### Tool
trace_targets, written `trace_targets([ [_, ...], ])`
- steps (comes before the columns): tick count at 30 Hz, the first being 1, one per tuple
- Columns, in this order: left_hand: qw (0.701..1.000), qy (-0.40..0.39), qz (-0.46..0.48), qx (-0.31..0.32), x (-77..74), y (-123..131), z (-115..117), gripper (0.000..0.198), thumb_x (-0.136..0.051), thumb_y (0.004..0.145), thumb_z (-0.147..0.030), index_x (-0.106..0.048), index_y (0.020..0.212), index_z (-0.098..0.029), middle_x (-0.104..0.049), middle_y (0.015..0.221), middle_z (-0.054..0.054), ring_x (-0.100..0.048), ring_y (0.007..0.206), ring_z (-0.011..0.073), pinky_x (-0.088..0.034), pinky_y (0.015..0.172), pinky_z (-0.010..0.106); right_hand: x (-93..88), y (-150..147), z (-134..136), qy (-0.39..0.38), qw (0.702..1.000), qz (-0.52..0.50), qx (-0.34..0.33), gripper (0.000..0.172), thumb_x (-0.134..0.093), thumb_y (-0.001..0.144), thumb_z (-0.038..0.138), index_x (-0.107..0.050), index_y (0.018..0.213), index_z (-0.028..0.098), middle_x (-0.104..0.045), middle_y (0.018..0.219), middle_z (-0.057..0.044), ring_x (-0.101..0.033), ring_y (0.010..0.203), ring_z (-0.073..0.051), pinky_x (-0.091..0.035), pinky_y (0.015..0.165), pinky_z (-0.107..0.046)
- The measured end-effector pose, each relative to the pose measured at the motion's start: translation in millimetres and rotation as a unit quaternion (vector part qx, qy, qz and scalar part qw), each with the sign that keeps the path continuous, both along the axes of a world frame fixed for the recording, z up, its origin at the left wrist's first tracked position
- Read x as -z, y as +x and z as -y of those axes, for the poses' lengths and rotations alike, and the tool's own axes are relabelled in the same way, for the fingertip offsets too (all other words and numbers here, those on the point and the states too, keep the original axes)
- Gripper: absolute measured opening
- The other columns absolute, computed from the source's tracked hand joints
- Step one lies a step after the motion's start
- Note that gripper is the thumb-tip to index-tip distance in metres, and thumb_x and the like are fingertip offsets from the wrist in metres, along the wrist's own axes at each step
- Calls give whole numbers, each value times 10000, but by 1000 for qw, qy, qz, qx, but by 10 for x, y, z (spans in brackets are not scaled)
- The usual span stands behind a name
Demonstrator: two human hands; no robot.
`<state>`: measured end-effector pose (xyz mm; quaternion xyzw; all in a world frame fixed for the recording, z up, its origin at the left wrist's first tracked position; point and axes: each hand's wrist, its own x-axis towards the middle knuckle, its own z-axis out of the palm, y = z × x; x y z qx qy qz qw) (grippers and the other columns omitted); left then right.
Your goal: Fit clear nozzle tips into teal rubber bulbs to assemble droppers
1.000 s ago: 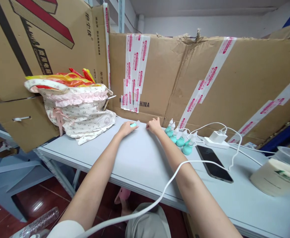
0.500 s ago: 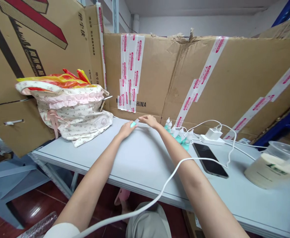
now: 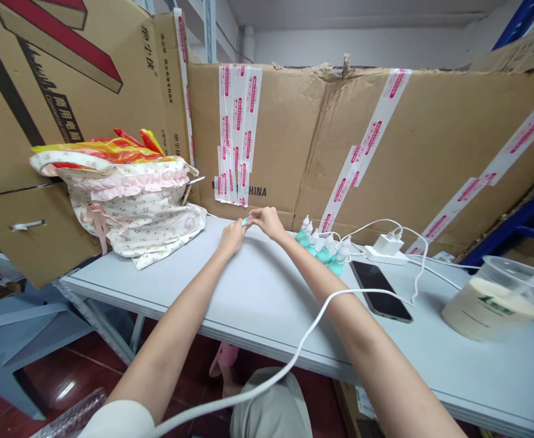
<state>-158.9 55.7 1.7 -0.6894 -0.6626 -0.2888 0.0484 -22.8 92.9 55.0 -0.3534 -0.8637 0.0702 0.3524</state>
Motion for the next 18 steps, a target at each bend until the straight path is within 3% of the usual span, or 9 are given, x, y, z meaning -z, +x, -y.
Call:
trace_targets([
  [5,999,-25,7,-33,-149,173,-61,368,-315,880,-403,-517,1029,-133,-624,939,160,-589,895,274,-386,746,323,57,93,17,26,999,-23,25,255,-477,804,246,-671,934,143,-653,712,-11,-575,691,-133,-377,673,-192],
  [9,996,-51,36,-65,-248,195,-177,424,-283,876,-429,-550,963,-112,-620,946,204,-578,930,310,-384,776,373,-22,195,-31,58,995,-27,73,274,-445,829,262,-637,996,161,-673,850,-36,-592,777,-153,-389,717,-201],
  [11,993,-60,73,-73,-213,143,-254,443,-276,871,-459,-544,955,-117,-619,950,203,-570,951,304,-382,798,381,-88,246,-77,62,993,-5,100,279,-459,829,286,-623,1026,180,-670,914,-39,-593,833,-162,-394,733,-208],
  [14,989,-47,143,1,-61,46,-365,351,-375,846,-436,-496,1013,-151,-596,1042,156,-539,1010,264,-367,854,374,-118,296,-156,31,985,90,147,244,-524,794,307,-638,1000,247,-674,934,-26,-596,875,-177,-406,728,-226],
  [18,968,-29,236,78,157,-38,-455,220,-404,836,-283,-479,1005,-163,-579,1067,103,-525,1002,190,-372,883,325,32,257,-240,-30,971,190,145,248,-564,761,226,-651,987,276,-680,912,-17,-600,893,-171,-415,733,-228],
])
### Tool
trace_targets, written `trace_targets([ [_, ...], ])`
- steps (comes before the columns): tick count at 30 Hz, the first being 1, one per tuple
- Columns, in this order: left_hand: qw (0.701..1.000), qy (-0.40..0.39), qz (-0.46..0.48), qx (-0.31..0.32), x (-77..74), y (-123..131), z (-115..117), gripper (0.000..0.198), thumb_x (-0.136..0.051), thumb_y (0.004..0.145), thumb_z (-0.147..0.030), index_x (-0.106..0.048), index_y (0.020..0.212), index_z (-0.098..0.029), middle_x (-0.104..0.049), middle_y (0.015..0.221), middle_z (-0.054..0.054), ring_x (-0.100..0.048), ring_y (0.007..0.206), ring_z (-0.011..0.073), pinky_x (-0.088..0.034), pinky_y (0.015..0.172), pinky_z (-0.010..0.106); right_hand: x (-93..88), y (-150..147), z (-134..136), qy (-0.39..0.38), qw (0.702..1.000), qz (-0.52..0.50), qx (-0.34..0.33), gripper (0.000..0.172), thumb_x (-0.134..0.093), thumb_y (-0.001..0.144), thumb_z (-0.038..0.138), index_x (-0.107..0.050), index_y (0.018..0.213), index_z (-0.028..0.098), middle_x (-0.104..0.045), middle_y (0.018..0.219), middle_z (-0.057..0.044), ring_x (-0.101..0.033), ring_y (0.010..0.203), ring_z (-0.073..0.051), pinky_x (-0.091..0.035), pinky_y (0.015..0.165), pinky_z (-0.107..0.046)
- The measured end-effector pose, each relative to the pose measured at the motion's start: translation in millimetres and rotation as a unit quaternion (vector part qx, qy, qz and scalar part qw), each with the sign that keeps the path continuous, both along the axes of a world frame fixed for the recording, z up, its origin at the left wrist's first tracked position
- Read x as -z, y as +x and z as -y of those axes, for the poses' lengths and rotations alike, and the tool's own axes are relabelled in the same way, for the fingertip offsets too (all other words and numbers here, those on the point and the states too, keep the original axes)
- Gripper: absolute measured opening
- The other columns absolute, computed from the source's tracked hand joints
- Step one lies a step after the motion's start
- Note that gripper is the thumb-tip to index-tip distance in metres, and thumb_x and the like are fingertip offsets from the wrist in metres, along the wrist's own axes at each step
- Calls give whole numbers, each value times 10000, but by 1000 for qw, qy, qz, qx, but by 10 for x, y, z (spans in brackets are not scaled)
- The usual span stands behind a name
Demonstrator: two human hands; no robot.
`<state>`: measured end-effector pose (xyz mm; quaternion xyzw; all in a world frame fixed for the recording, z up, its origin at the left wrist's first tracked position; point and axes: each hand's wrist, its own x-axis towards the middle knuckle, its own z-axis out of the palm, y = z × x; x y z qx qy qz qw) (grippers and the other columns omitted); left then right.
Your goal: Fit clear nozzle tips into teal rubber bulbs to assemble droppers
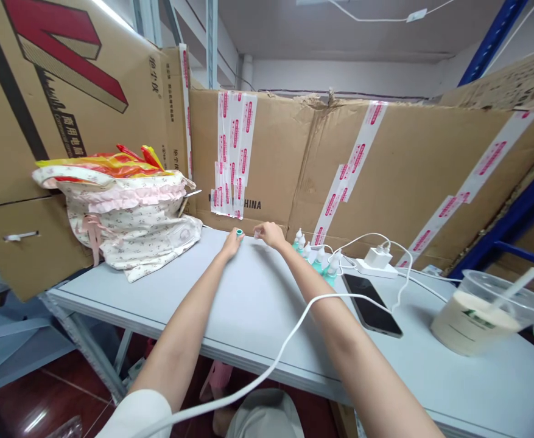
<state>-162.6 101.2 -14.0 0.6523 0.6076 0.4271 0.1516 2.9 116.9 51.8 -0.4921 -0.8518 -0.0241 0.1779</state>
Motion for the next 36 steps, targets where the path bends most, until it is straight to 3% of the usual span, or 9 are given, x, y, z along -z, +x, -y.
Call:
trace_targets([
  [5,1000,1,20,21,142,-51,-67,212,-495,774,-239,-476,977,-178,-599,1004,68,-540,955,175,-389,876,319,231,-135,-71,-41,999,8,-33,276,-609,717,154,-665,980,218,-670,971,-42,-598,901,-147,-414,746,-194],
  [12,999,9,52,16,285,-83,-212,301,-573,734,-277,-450,984,-162,-592,1011,92,-550,917,184,-415,838,336,347,-264,-164,-55,998,-2,-44,368,-581,728,127,-590,1092,181,-656,1008,-55,-592,917,-151,-414,757,-199],
  [20,999,12,45,19,271,-130,-236,320,-587,709,-208,-535,1015,-126,-592,1055,115,-550,932,188,-411,873,337,427,-330,-209,-58,997,-4,-48,458,-591,724,152,-496,1170,188,-648,1027,-36,-586,935,-149,-411,769,-204],
  [31,998,5,42,40,248,-129,-197,323,-566,727,-203,-552,1042,-130,-615,1043,97,-562,943,187,-421,876,311,437,-316,-166,-53,998,30,-21,450,-560,750,205,-472,1191,229,-626,1089,-45,-545,1036,-202,-395,827,-294],
  [36,998,-10,48,45,254,-150,-198,421,-597,718,-260,-508,1100,-107,-598,1048,119,-561,932,185,-428,854,307,280,-186,-152,-66,997,42,2,560,-631,720,334,-421,1233,258,-604,1140,-38,-506,1102,-210,-370,880,-349],
])
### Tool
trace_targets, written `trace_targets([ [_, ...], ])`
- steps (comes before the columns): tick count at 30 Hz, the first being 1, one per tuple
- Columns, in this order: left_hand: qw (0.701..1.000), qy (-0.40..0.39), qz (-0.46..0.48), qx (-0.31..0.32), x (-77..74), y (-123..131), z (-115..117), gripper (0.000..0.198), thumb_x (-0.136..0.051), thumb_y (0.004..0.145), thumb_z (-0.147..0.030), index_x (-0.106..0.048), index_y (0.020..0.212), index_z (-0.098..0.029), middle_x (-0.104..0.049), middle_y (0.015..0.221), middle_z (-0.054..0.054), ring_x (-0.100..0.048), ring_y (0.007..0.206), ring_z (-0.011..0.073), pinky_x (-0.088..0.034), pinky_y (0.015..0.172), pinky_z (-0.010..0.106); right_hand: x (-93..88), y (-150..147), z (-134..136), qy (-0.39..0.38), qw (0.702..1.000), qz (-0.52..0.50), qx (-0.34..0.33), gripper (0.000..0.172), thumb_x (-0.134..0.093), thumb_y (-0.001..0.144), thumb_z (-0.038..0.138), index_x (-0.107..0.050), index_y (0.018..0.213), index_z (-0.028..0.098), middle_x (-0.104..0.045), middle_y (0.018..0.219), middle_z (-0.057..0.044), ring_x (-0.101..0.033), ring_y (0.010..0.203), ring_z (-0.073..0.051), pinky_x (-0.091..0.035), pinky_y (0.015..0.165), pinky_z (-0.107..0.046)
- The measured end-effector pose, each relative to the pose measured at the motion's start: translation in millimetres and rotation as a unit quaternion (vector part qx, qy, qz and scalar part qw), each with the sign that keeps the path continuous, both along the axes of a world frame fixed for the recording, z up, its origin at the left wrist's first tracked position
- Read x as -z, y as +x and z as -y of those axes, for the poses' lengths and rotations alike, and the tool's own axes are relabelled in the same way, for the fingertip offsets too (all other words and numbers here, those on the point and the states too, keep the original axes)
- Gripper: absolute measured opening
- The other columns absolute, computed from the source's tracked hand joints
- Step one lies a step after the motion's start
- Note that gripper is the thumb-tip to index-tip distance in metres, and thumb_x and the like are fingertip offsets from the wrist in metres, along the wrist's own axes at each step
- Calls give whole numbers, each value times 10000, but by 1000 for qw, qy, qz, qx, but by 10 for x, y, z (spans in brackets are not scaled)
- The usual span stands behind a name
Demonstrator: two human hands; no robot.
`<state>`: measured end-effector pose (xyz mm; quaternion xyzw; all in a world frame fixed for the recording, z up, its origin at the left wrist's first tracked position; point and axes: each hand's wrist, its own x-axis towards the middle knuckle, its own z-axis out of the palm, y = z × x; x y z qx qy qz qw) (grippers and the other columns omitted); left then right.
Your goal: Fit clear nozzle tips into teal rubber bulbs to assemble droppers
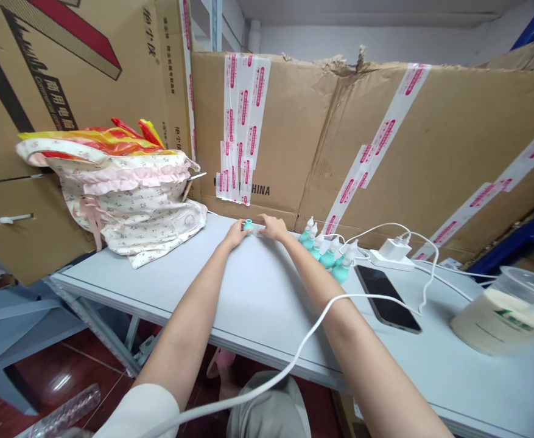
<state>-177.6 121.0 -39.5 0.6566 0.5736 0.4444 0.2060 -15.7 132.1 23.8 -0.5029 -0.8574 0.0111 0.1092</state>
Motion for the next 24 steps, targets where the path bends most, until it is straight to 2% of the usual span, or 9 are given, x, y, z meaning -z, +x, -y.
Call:
trace_targets([
  [3,1000,-21,23,2,-14,-31,19,523,-645,679,-302,-471,1135,-113,-581,1057,118,-557,919,173,-433,839,298,-126,141,15,-28,998,47,37,517,-639,706,410,-486,1176,260,-591,1158,-47,-514,1093,-212,-365,894,-367],
  [7,998,-39,51,-2,-35,-70,51,588,-690,627,-305,-453,1136,-128,-576,1020,101,-551,877,155,-440,817,294,-163,290,16,-74,988,112,76,688,-737,576,425,-493,1194,245,-579,1164,-82,-532,1067,-237,-408,853,-347],
  [8,998,-39,52,-1,-39,-74,58,588,-695,620,-299,-455,1130,-130,-574,1015,98,-548,873,154,-438,818,297,-147,313,15,-84,986,120,82,671,-749,567,395,-515,1178,247,-584,1155,-81,-540,1056,-235,-422,832,-327],
  [11,998,-36,54,5,-42,-72,72,584,-706,605,-288,-465,1115,-135,-571,1005,93,-542,864,154,-434,824,311,-80,358,15,-94,985,123,81,398,-704,641,272,-627,1030,251,-618,1094,-54,-575,999,-197,-443,776,-253],
  [13,998,-31,62,12,-37,-67,74,578,-714,595,-291,-476,1101,-141,-575,987,85,-543,852,155,-434,824,321,-44,373,23,-84,987,115,77,289,-653,689,214,-654,977,241,-633,1059,-48,-588,970,-173,-442,764,-223],
  [24,997,-22,75,25,-28,-67,50,535,-728,572,-282,-512,1041,-143,-586,930,71,-546,826,167,-435,812,333,-59,322,35,-47,988,121,83,310,-662,670,272,-661,980,264,-619,1093,-71,-569,1013,-228,-436,809,-293],
])
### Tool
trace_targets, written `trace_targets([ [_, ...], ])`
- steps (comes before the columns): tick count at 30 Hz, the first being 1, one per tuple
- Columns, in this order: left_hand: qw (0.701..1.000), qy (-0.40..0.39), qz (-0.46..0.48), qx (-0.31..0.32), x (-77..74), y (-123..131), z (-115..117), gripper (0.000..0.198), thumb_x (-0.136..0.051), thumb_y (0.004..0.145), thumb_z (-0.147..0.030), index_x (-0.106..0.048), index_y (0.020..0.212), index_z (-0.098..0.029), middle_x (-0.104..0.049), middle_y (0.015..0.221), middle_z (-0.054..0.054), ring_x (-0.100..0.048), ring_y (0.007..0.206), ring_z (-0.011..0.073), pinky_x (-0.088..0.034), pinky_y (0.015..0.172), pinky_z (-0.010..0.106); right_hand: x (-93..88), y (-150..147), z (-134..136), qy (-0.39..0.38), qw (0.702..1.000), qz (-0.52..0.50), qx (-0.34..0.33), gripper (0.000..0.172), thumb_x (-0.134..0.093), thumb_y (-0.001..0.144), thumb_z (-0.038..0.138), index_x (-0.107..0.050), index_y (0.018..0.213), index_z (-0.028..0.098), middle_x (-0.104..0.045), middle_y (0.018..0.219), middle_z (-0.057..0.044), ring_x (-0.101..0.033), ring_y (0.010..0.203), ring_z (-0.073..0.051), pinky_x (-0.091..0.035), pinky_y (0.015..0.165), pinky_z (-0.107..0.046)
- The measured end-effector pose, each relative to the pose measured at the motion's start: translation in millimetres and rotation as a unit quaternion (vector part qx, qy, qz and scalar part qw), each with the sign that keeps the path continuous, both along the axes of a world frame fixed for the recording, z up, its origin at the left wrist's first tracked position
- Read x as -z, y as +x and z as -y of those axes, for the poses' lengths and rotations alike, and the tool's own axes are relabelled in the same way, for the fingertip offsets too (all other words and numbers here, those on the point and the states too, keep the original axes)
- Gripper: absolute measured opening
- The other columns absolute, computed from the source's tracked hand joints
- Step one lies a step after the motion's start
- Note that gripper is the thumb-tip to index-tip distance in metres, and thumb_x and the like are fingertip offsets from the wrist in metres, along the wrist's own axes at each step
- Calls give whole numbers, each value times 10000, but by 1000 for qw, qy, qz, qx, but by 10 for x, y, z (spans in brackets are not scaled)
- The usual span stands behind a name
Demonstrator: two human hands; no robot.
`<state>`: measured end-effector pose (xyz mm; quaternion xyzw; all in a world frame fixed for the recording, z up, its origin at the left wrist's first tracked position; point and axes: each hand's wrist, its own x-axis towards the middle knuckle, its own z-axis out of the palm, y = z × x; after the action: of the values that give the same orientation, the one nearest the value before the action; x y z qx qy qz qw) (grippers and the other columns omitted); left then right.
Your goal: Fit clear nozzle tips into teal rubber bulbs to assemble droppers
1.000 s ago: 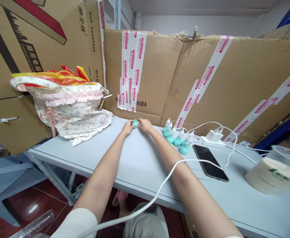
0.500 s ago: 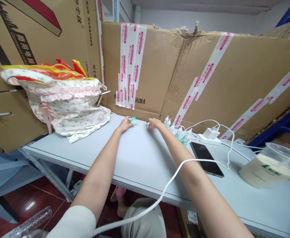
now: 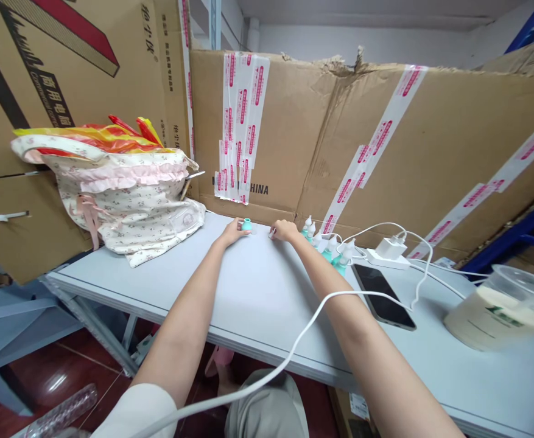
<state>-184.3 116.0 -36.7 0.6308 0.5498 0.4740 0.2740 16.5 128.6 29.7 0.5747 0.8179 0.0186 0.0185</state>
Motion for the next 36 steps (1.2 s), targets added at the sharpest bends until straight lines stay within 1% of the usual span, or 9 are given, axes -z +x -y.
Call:
trace_targets([
  [5,1000,-5,-14,5,-25,13,27,535,-713,589,-277,-499,1058,-132,-577,905,72,-539,831,176,-431,804,331,2,-14,9,1,1000,18,4,302,-648,688,289,-656,989,281,-622,1096,-62,-557,1040,-229,-416,846,-322],
  [9,1000,-9,-17,4,-20,-2,23,550,-703,603,-307,-480,1079,-143,-567,935,78,-535,842,182,-425,818,348,-85,-37,67,0,1000,29,11,416,-680,659,354,-622,1063,270,-607,1128,-81,-553,1046,-242,-427,825,-330],
  [14,996,51,-26,-64,-60,-8,26,515,-630,685,-391,-456,1113,-163,-495,1086,116,-485,1010,223,-363,914,393,-569,102,336,87,996,-6,7,403,-635,706,386,-602,1084,250,-638,1063,-75,-576,993,-226,-429,773,-315],
  [17,985,119,-40,-121,-148,39,52,462,-547,752,-440,-457,1118,-172,-433,1150,130,-392,1142,249,-289,983,415,-941,408,669,133,988,-71,-28,245,-583,743,419,-647,939,287,-672,948,9,-596,902,-174,-419,699,-258],
  [20,970,184,-70,-141,-252,132,114,416,-501,791,-427,-464,1115,-170,-406,1165,137,-353,1173,254,-250,1009,420,-1137,851,1057,202,976,-86,-13,226,-554,766,426,-651,906,277,-672,895,15,-592,845,-162,-394,655,-239],
  [23,957,241,-113,-118,-330,256,219,394,-488,804,-415,-467,1119,-180,-388,1182,132,-345,1175,253,-254,1011,418,-1076,1289,1351,220,973,-66,36,236,-562,756,436,-653,883,259,-666,882,-1,-588,816,-172,-370,611,-234],
  [27,944,274,-173,-68,-405,432,400,367,-466,819,-403,-470,1115,-185,-375,1208,125,-332,1182,251,-276,1005,410,-809,1659,1504,184,981,-43,46,253,-579,743,446,-649,880,245,-648,893,-18,-583,816,-180,-358,595,-230],
  [31,932,296,-204,-37,-488,582,568,311,-442,837,-380,-487,1086,-198,-387,1204,101,-346,1164,229,-282,1009,401,-624,1762,1537,176,983,-47,-16,243,-601,752,399,-629,950,260,-615,922,-30,-571,865,-176,-378,654,-238],
  [36,929,298,-222,1,-563,704,696,261,-452,833,-357,-513,1042,-214,-405,1201,81,-370,1141,217,-310,988,396,-539,1739,1578,198,980,-20,-18,213,-649,725,235,-609,933,224,-592,941,-48,-569,893,-184,-392,699,-242],
])
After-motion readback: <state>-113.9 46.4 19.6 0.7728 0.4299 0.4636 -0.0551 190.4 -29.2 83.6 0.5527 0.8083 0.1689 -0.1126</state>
